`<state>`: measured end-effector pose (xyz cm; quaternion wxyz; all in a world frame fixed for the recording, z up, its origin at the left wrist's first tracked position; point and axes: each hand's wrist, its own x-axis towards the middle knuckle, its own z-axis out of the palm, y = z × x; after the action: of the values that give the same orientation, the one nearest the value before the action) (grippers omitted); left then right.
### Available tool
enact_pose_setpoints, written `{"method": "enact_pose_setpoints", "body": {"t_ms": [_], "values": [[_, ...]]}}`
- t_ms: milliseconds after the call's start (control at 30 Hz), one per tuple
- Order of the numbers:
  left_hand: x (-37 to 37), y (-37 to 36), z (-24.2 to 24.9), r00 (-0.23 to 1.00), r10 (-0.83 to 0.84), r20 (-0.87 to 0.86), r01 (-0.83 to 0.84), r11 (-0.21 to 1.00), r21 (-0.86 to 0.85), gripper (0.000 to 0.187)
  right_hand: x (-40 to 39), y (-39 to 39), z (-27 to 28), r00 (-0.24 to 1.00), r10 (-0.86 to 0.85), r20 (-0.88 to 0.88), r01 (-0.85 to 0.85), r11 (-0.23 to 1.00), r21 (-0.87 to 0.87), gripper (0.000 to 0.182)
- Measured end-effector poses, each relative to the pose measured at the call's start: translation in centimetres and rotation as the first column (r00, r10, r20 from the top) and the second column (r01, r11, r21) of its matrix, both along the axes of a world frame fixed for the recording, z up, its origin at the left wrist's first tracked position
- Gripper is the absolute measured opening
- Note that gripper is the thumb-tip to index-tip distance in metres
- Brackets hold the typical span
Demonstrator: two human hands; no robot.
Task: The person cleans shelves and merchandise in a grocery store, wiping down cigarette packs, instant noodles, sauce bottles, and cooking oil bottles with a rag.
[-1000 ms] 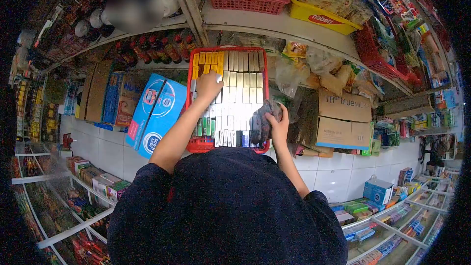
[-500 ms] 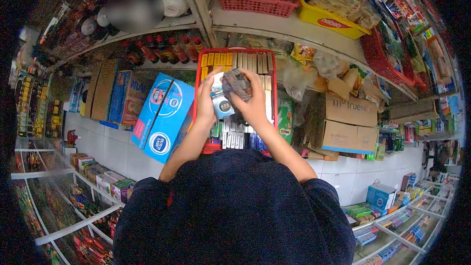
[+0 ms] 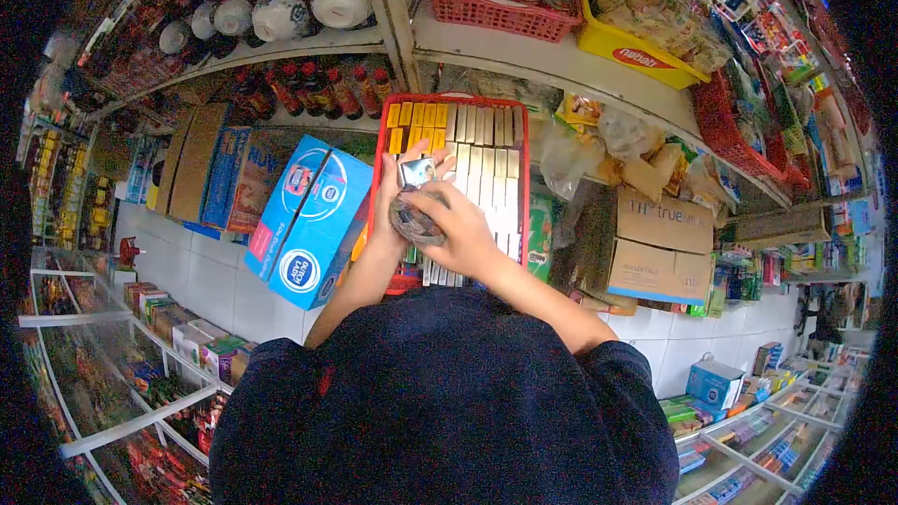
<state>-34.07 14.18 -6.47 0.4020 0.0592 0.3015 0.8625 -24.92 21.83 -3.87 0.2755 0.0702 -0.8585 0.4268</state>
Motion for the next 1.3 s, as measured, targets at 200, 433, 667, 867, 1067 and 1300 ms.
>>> {"method": "enact_pose_setpoints", "body": {"t_ms": [200, 433, 667, 867, 1067, 1300], "values": [[1.4, 0.8, 1.8, 0.994, -0.016, -0.109, 0.015, 1.0, -0.014, 0.062, -1.7, 1.4, 0.3, 0.925, -0.37, -0.088, 0.354, 0.922, -0.155, 0.043], [-1.1, -0.1, -0.6, 0.985, -0.129, -0.114, 0.15, 0.968, 0.2, 0.066, 1.1, -0.5, -1.0, 0.993, -0.096, -0.067, 0.094, 0.995, -0.034, 0.051], [-0.2, -0.1, 0.8, 0.982, 0.004, -0.189, -0.007, 1.0, -0.02, 0.046, 0.5, 0.5, 1.3, 0.947, -0.316, -0.057, 0.304, 0.939, -0.16, 0.05], [-1.0, 0.4, 1.8, 0.836, 0.045, -0.547, -0.318, 0.853, -0.415, 0.037, 1.9, 0.5, -0.9, 0.996, -0.061, -0.068, 0.056, 0.996, -0.075, 0.056], [1.0, 4.4, 2.8, 0.652, -0.025, -0.758, -0.358, 0.871, -0.336, 0.036, 0.3, 5.1, 1.7, 0.911, -0.383, -0.149, 0.378, 0.924, -0.067, 0.054], [0.3, 4.2, 2.5, 0.718, 0.034, -0.695, -0.399, 0.839, -0.371, 0.042, 3.4, 3.0, -1.5, 0.936, -0.316, -0.155, 0.323, 0.946, 0.015, 0.055]]}}
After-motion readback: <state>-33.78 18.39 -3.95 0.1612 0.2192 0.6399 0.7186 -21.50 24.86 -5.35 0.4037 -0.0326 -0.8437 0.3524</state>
